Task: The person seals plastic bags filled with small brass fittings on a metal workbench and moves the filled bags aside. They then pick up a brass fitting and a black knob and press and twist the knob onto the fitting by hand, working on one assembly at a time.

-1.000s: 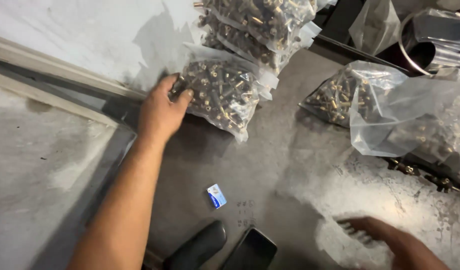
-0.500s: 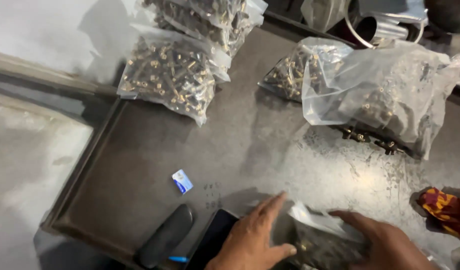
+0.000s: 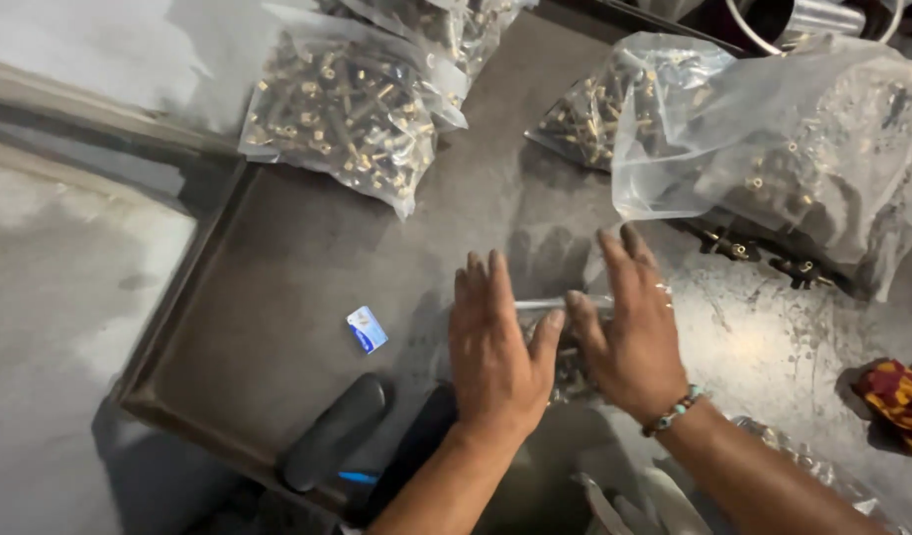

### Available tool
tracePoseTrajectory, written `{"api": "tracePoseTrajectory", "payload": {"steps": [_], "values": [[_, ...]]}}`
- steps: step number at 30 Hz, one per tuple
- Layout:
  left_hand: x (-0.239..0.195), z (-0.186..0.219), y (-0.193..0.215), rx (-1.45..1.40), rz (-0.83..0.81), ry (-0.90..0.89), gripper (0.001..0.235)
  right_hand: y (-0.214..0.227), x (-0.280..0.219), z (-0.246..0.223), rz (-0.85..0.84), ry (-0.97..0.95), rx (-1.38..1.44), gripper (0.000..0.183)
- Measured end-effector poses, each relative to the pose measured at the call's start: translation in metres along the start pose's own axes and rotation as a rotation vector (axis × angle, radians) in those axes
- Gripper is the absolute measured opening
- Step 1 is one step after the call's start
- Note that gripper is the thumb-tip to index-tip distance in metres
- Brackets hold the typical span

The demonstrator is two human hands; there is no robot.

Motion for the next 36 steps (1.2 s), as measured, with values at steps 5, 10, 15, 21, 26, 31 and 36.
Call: {"api": "tracePoseTrajectory", "payload": {"steps": [5,10,15,21,26,31,36], "values": [[0.009,-0.008,-0.016,0.109,-0.021,-0.048,0.078,-0.008,-0.007,-0.009,-0.012,0.105,-0.174,0.063],[0.008,-0.004,-0.023,0.145,-0.089,-0.117,0.08,-0.015,-0.025,-0.005,-0.073,0.226,-0.204,0.068],[0.018,-0.009,-0.007,0.155,-0.023,-0.024,0.085,-0.008,0.008,0.018,0.027,-0.086,-0.097,0.067],[0.011,-0.028,0.008,0.09,-0.091,0.059,0.104,0.025,-0.035,0.026,0.24,-0.136,-0.04,0.097],[-0.004,-0.062,-0.009,0.07,-0.345,0.22,0.102,0.019,-0.087,0.117,0.222,-0.867,0.516,0.083],[0.002,-0.063,-0.014,0.038,-0.377,0.211,0.083,0.0,-0.097,0.135,0.101,-1.077,0.62,0.052],[0.0,-0.066,-0.024,-0.011,-0.434,0.264,0.066,0.0,-0.081,0.1,0.068,-1.009,0.646,0.041]]}}
Point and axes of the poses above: each hand's wrist, its own x-axis towards the middle knuckle, its own y-axis out of the back of the hand, z = x × y, the point moved 10 cm from there along x, towards the middle knuckle, and after that the axes turned 15 degrees about x, right-handed, at the moved point
